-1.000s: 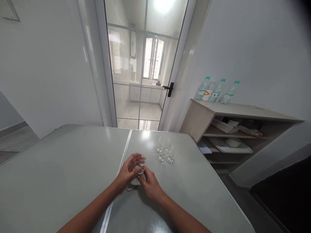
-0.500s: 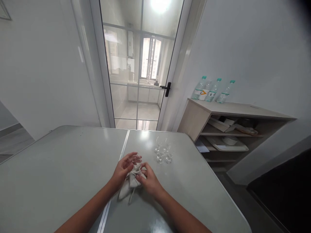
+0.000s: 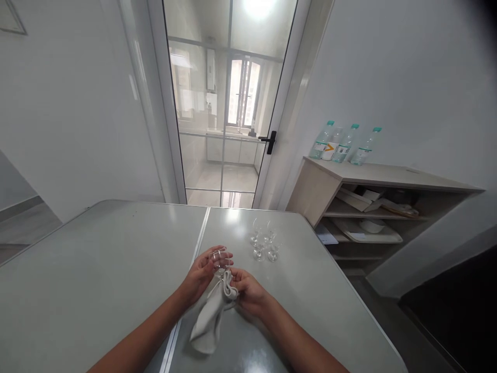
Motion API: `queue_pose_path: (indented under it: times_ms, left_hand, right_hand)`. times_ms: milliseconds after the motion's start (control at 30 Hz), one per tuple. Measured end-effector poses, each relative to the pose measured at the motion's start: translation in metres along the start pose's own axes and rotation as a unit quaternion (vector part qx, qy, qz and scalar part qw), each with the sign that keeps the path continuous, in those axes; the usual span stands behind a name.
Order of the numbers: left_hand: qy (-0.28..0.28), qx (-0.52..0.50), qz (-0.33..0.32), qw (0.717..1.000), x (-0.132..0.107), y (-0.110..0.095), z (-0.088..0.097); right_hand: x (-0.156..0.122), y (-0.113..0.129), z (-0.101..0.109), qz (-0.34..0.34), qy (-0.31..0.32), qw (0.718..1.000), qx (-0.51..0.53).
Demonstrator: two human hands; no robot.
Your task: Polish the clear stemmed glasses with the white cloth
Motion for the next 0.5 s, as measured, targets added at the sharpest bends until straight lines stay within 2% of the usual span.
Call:
queue_pose_path:
  times_ms: [100, 167, 200, 233, 300, 367, 400, 433, 467, 500]
  left_hand:
    - [-0.002, -0.011, -0.011, 1.000, -0.001, -0.001, -0.001]
    - [-0.023, 0.012, -0.039, 0.999, -0.002, -0.005, 0.001]
    - [-0.035, 0.032, -0.054, 0.997, -0.002, -0.007, 0.002]
    - [-0.044, 0.055, -0.066, 0.995, -0.002, -0.009, 0.003]
    - [-0.056, 0.093, -0.082, 0.991, -0.001, -0.012, 0.004]
    - [-0.056, 0.110, -0.095, 0.988, -0.001, -0.015, 0.004]
    - [-0.051, 0.112, -0.101, 0.987, -0.001, -0.016, 0.004]
    - [-0.044, 0.112, -0.104, 0.987, -0.001, -0.017, 0.004]
    - [-0.034, 0.109, -0.101, 0.988, -0.001, -0.017, 0.004]
    - [-0.023, 0.104, -0.093, 0.990, -0.001, -0.016, 0.004]
  right_hand:
    - [0.001, 0.001, 0.005, 0.003, -0.008, 1.000, 0.022]
    - [0.000, 0.010, 0.016, 0.066, -0.069, 0.994, -0.044]
    - [-0.003, 0.016, 0.022, 0.108, -0.108, 0.982, -0.108]
    - [-0.007, 0.023, 0.025, 0.151, -0.140, 0.961, -0.185]
    - [-0.015, 0.033, 0.022, 0.217, -0.171, 0.900, -0.337]
    - [-0.021, 0.037, 0.015, 0.252, -0.178, 0.852, -0.423]
    - [-0.023, 0.037, 0.013, 0.260, -0.182, 0.842, -0.437]
    - [-0.023, 0.038, 0.012, 0.262, -0.190, 0.841, -0.434]
    - [-0.022, 0.038, 0.013, 0.254, -0.198, 0.852, -0.414]
    - [-0.020, 0.036, 0.014, 0.236, -0.198, 0.874, -0.377]
Point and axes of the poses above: each hand's wrist, its own x-axis towards the middle knuckle, its own z-axis out of the back of the hand, y = z × x, the point moved 7 cm from there along x, towards the middle knuckle, and after that the axes turned 3 degrees about z, right-handed, at the moved point
